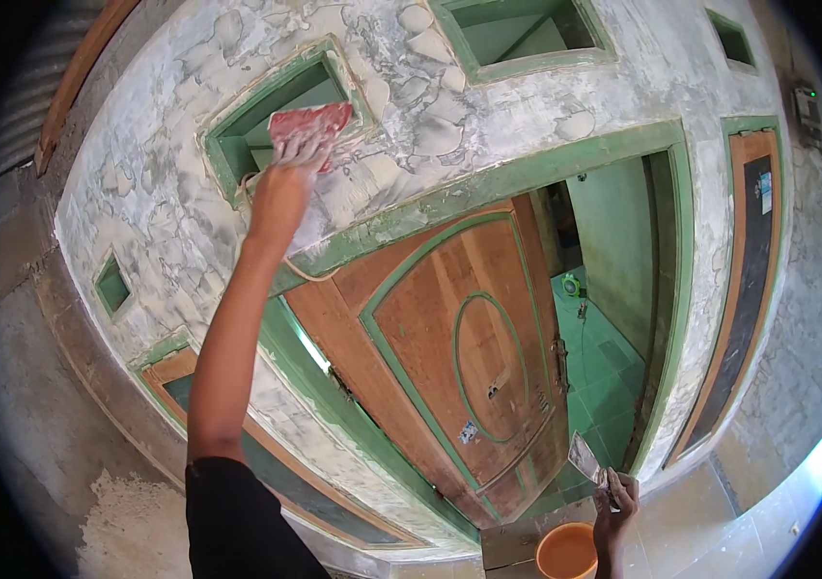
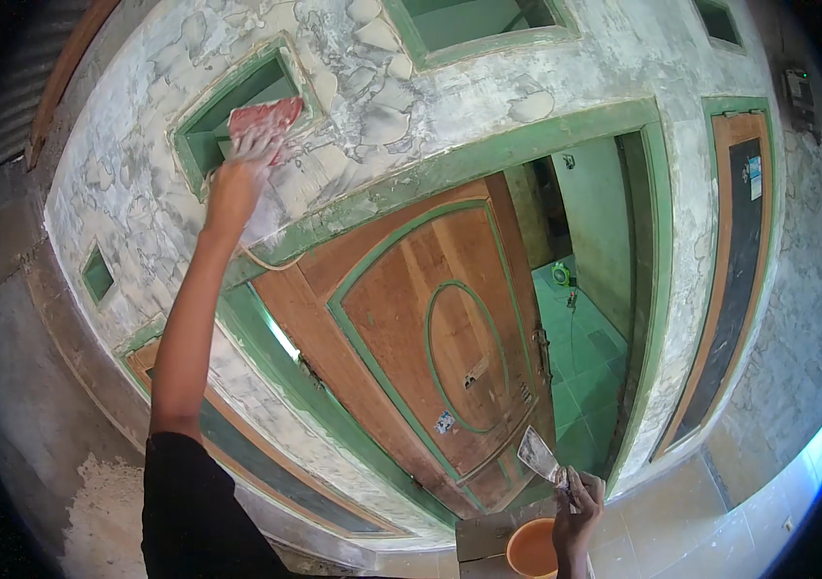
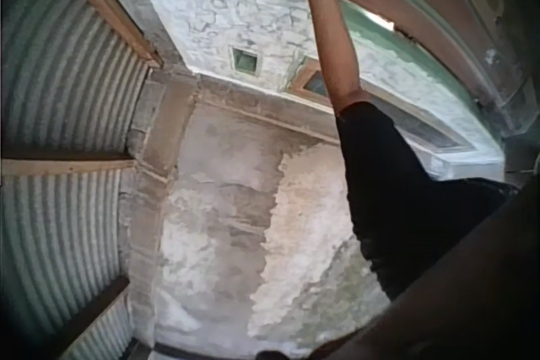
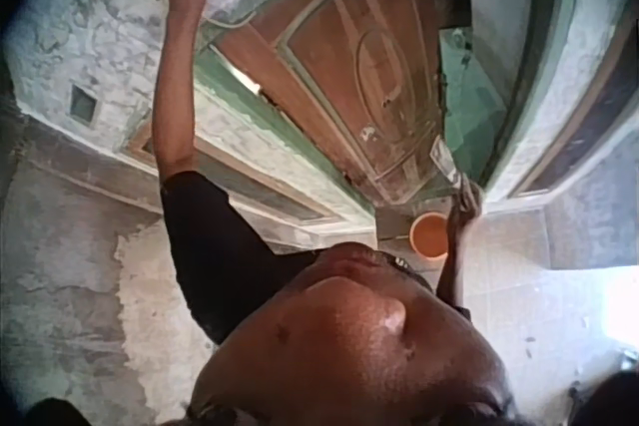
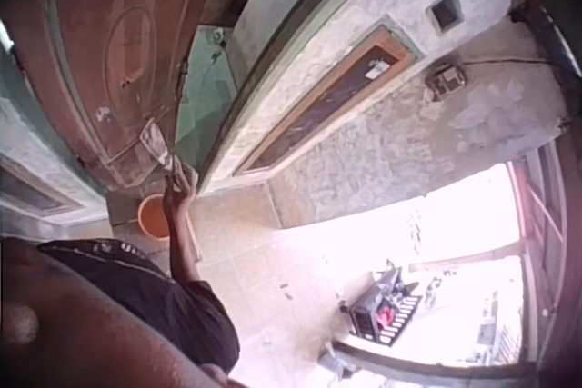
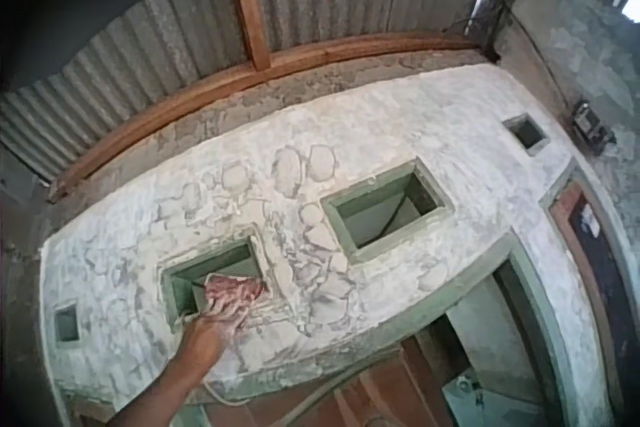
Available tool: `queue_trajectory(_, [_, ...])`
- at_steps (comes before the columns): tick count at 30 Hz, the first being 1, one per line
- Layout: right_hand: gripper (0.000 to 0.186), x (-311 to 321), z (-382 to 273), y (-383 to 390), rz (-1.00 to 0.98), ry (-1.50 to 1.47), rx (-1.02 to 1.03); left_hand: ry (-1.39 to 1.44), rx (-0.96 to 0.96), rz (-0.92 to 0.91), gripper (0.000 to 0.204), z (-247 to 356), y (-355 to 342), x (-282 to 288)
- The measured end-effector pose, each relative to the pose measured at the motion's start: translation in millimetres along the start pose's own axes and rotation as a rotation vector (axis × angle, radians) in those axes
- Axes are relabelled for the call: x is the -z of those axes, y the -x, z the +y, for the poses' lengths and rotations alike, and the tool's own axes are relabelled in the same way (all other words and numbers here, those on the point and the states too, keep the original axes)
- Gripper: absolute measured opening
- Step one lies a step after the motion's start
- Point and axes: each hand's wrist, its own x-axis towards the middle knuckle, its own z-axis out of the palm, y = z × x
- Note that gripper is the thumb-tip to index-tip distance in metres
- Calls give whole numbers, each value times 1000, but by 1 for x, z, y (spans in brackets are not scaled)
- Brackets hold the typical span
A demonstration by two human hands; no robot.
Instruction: The person applies a putty-like material to the upper wall and around window frames using a spreader, repeatedly scooping material from a bucket and smoothing it over the damaged surfaces.
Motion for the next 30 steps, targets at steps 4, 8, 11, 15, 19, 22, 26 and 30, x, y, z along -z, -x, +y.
queue_trajectory(4, [39, 13, -5, 3, 28, 22, 43, 83, 91, 89, 39, 2, 31, 59])
queue_trajectory(8, [30, 16, -9, 1, 55, 49, 52, 581, 236, 203, 35, 96, 83, 92])
queue_trajectory(11, [25, 12, -10, 4, 36, -16, -149, 1118, 326, 150, 27, 188, 152, 94])
queue_trajectory(15, [25, 27, -14, -6, -321, 243, -496, 1320, 457, -409, 24, 290, 238, 106])
queue_trajectory(19, [21, 42, 14, 19, -479, 545, -510, 1577, 724, -776, 20, 376, 314, 107])
queue_trajectory(22, [23, 48, 52, 47, -884, 768, -691, 1558, 735, -1036, 13, 403, 341, 114])
queue_trajectory(26, [17, 7, 110, 91, -1066, 1059, -545, 1644, 870, -980, 14, 416, 372, 130])
queue_trajectory(30, [16, -20, 184, 147, -741, 1299, -209, 1682, 952, -1025, 15, 415, 390, 132])
